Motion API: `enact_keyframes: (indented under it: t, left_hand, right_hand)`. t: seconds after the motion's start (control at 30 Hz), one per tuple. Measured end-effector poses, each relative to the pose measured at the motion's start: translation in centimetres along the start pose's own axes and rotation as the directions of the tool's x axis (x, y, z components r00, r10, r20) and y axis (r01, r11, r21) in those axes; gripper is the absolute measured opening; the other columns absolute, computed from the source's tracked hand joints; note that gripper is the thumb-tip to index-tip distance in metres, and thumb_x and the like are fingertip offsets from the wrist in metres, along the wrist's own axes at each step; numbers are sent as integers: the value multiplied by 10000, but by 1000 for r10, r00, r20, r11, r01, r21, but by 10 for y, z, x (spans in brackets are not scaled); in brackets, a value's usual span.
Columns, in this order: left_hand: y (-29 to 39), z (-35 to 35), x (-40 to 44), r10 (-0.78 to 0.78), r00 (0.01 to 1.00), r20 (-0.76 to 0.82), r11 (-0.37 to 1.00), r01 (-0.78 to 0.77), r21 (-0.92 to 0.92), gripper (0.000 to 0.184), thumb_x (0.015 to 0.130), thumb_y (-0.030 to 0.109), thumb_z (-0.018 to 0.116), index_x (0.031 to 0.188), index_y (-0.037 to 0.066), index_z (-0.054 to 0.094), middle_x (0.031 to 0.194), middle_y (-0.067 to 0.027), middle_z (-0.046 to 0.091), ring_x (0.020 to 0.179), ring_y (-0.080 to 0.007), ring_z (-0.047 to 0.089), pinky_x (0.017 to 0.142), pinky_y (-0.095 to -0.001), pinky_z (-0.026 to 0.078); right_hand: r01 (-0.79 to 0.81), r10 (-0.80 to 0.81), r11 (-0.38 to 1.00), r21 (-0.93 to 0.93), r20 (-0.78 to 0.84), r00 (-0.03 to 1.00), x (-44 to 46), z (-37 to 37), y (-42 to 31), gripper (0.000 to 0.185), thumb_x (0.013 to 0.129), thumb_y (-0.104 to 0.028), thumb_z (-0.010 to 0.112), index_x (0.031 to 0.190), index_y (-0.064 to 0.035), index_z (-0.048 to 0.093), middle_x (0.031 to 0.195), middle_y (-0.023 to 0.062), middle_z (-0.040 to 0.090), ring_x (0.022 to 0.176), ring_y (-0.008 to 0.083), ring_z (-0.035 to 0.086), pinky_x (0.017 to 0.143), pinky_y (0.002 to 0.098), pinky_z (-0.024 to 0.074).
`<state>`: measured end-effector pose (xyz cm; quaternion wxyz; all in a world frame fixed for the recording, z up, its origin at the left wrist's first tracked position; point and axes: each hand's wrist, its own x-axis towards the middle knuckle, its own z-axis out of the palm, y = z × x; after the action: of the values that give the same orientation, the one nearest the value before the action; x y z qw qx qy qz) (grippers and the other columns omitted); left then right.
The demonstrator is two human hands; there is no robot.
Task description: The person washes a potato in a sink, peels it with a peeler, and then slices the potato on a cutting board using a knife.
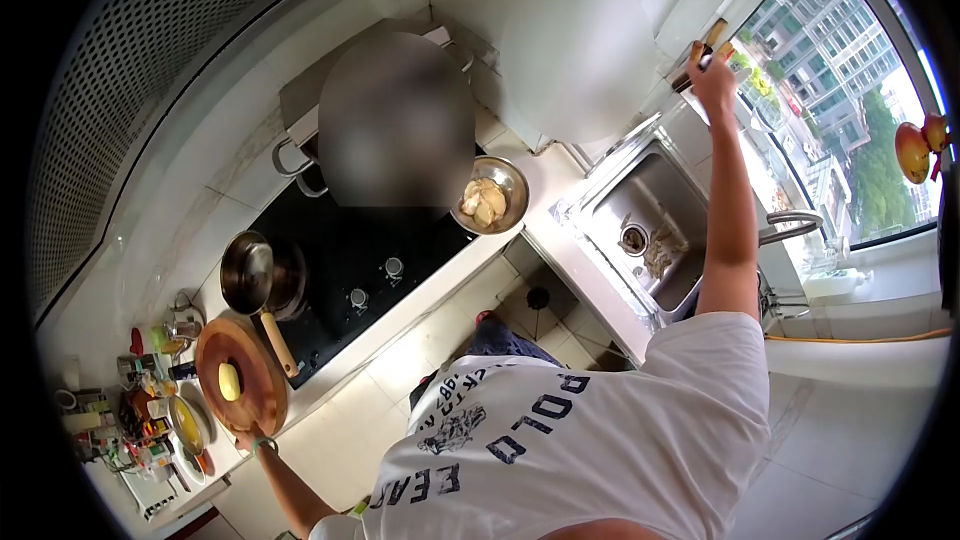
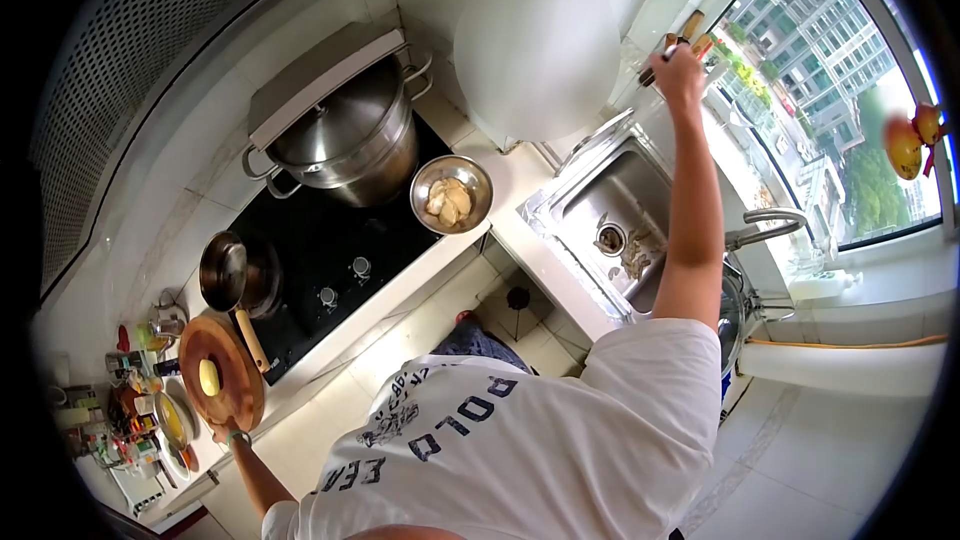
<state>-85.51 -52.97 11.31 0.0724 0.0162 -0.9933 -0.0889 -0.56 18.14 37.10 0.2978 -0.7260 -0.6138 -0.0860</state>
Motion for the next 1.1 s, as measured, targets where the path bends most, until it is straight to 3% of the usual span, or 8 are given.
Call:
enact_keyframes:
  t: [0.23,0.27,0.33,0.4,0.47,0.57,0.73,1.1]
  left_hand:
    - [-7,3,18,149,988,-30,979,-152,-137,855,668,224,718,1391,129,272,1236,-337,338,1061,-471,469,891,-455,449]
    - [-7,6,21,171,983,-69,971,-180,-158,806,676,217,710,1373,136,315,1239,-341,337,1063,-474,465,900,-465,439]
    - [-13,12,36,277,955,-111,934,-294,-202,828,632,191,760,1351,100,360,1198,-263,494,1084,-411,488,949,-419,415]
    - [-21,13,55,372,927,-42,907,-372,-198,792,650,173,723,1350,99,360,1221,-210,524,1135,-403,434,984,-429,363]
    - [-25,15,71,501,856,-126,819,-516,-250,772,651,77,684,1345,67,348,1082,-175,610,950,-339,578,853,-398,474]
    - [-29,-7,83,542,834,-104,710,-521,-474,227,684,177,648,804,-16,667,654,-174,630,577,-275,597,585,-375,502]
    - [-45,-16,102,519,848,-107,761,-515,-394,514,714,268,733,1131,16,571,946,-222,614,860,-319,615,755,-376,501]
    - [3,-4,67,591,802,89,612,-374,-697,646,649,244,784,1203,73,498,1110,-203,521,1070,-359,489,930,-393,420]
  right_hand:
    - [-53,195,929,367,-364,911,-79,-156,30,334,755,-259,716,801,62,637,610,76,631,518,121,596,530,249,494]
    - [40,358,508,860,-253,899,-88,-148,82,338,769,-198,705,838,120,615,748,149,640,578,187,623,571,267,538]
    - [-172,454,143,975,90,887,-172,-179,65,380,816,-105,624,1035,187,518,993,247,585,817,294,636,750,307,569]
    - [-464,211,-276,841,525,825,-236,-158,110,446,848,-44,545,1206,174,390,1061,207,539,846,229,589,772,267,520]
    - [-637,-411,-635,437,506,758,-309,-136,64,513,880,-19,497,1310,143,267,1078,146,485,820,158,494,747,247,448]
    - [-597,-222,-516,614,578,785,-418,-104,0,517,893,-23,513,1327,111,268,1031,93,461,802,141,428,751,254,393]
    - [-689,-366,-245,682,593,717,-562,-94,-107,602,806,62,594,1337,-26,325,1052,82,455,880,174,483,800,303,428]
    - [-647,-548,299,701,682,484,-633,-118,-347,371,779,-13,639,1097,-61,453,876,34,479,701,97,477,511,214,404]
